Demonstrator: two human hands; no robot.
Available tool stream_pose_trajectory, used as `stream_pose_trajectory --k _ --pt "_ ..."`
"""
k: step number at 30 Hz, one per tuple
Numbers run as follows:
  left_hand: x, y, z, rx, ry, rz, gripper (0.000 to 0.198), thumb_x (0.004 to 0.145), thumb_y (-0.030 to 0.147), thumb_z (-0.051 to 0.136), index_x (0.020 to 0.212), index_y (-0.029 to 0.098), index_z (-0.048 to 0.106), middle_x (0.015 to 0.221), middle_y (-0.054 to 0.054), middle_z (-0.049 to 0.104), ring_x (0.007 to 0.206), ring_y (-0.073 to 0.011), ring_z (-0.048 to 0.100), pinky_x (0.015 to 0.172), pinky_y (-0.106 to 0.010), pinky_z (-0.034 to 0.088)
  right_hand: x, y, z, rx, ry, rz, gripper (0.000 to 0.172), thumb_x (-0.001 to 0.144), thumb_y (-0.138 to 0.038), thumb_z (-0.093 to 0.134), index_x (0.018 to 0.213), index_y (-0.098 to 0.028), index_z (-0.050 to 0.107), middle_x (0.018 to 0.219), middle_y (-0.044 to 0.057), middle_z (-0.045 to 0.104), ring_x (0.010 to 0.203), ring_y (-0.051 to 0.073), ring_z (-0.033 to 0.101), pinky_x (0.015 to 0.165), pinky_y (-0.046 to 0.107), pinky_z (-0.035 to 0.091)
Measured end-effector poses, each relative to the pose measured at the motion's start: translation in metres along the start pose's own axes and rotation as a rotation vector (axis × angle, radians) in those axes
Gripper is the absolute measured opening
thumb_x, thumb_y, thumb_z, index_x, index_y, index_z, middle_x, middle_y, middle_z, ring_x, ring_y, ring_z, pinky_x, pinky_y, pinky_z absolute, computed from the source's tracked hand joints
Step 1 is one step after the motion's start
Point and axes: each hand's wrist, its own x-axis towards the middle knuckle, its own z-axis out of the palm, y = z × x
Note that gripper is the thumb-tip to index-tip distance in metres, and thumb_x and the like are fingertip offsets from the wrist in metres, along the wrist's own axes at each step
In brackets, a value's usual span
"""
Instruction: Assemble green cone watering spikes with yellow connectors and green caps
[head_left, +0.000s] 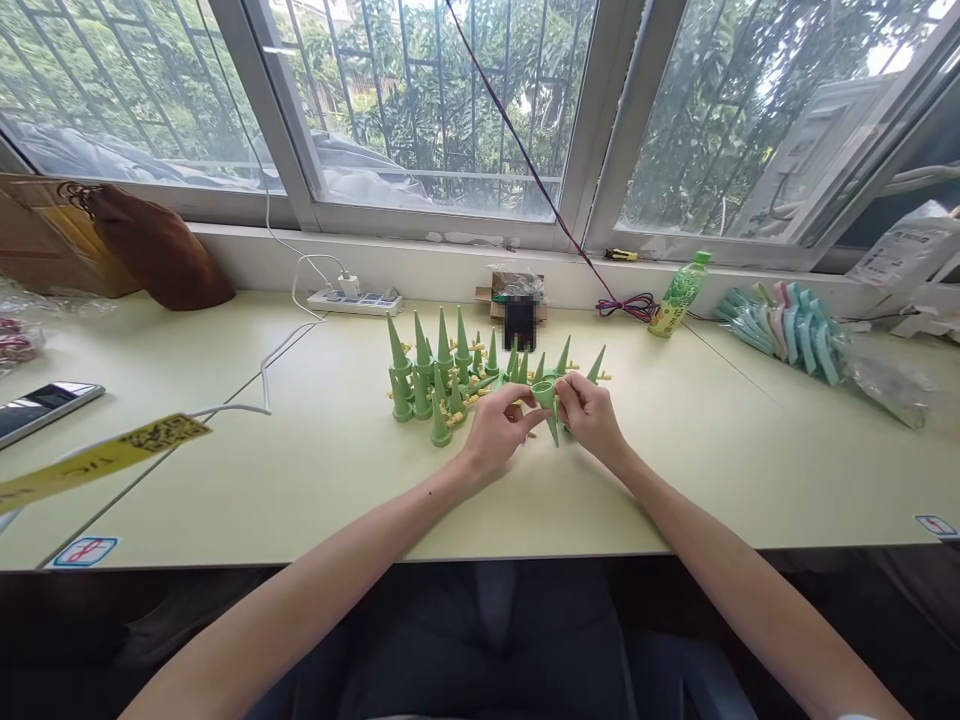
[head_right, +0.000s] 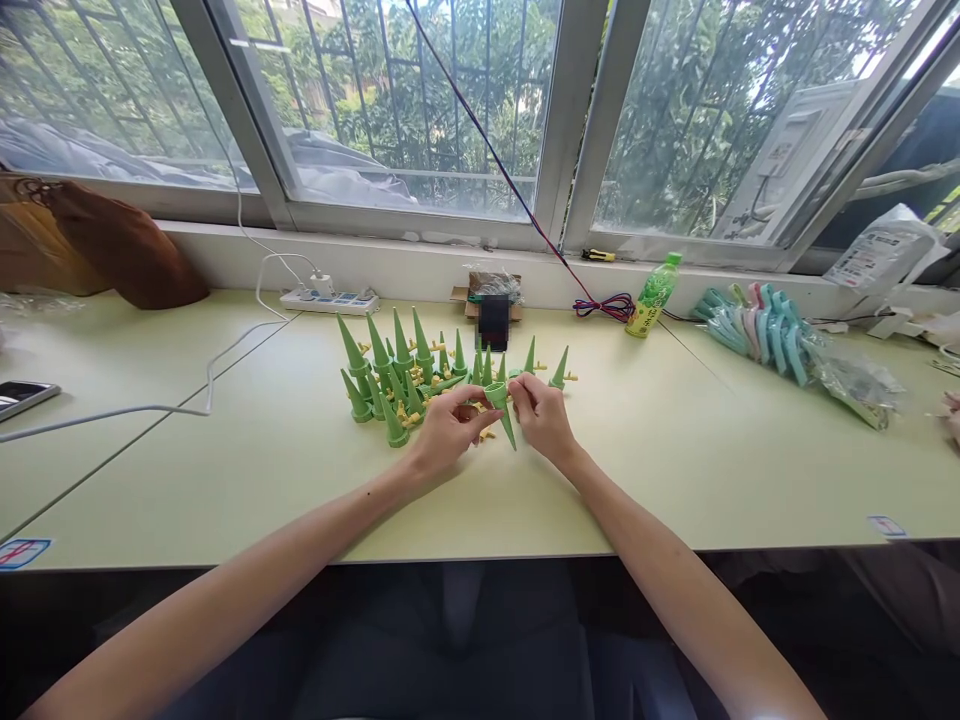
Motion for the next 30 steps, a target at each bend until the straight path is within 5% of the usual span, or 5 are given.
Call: stream_pose_trajectory --k 10,15,23,26,30 --pt "0.001 -0.011 0.001 0.319 0.086 0.396 0.009 0.089 0.027 0.064 0.092 0.019 0.061 0.090 -0.001 0.057 0.052 -0.0036 0.046 0.052 -0.020 0.042 0.000 0.002 0.000 0.001 -0.033 -0.003 0.038 0.098 -0.048 0.046 0.072 -0.021 0.047 0.054 -0.004 0.043 0.047 0.011 0.037 0.047 0.025 0.031" --pt "0.001 -0.013 0.001 0.343 0.073 0.440 0.013 0.085 0.009 0.061 0.093 0.019 0.059 0.094 -0.001 0.055 0.052 -0.0018 0.045 0.051 -0.017 0.042 0.000 0.001 0.001 -0.020 -0.036 -0.018 0.038 0.099 -0.046 0.046 0.071 -0.021 0.046 0.053 -0.004 0.043 0.048 0.011 0.037 0.047 0.025 0.031" --pt "-0.001 0.000 0.006 0.206 0.058 0.197 0.022 0.077 0.006 0.061 0.093 0.019 0.056 0.092 0.001 0.056 0.055 -0.0031 0.054 0.051 -0.017 0.046 -0.001 0.001 0.002 -0.086 -0.007 -0.069 0.035 0.099 -0.043 0.046 0.073 -0.021 0.049 0.056 -0.003 0.046 0.049 0.011 0.039 0.049 0.025 0.033" --pt "-0.001 0.007 0.006 0.004 0.039 0.000 0.009 0.085 0.022 0.059 0.089 0.019 0.052 0.084 0.001 0.058 0.047 -0.0051 0.055 0.042 -0.019 0.045 -0.001 0.002 0.001 -0.095 0.020 -0.076 0.034 0.100 -0.043 0.046 0.075 -0.021 0.049 0.056 -0.003 0.046 0.049 0.011 0.039 0.049 0.025 0.033" --pt "0.002 0.012 0.002 -0.222 -0.094 -0.265 0.043 0.093 0.055 0.049 0.073 0.016 0.052 0.063 0.000 0.056 0.039 -0.0086 0.053 0.036 -0.022 0.042 -0.001 0.002 0.000 -0.095 0.032 -0.079 0.034 0.100 -0.043 0.045 0.074 -0.021 0.049 0.055 -0.004 0.045 0.048 0.010 0.039 0.048 0.025 0.033"
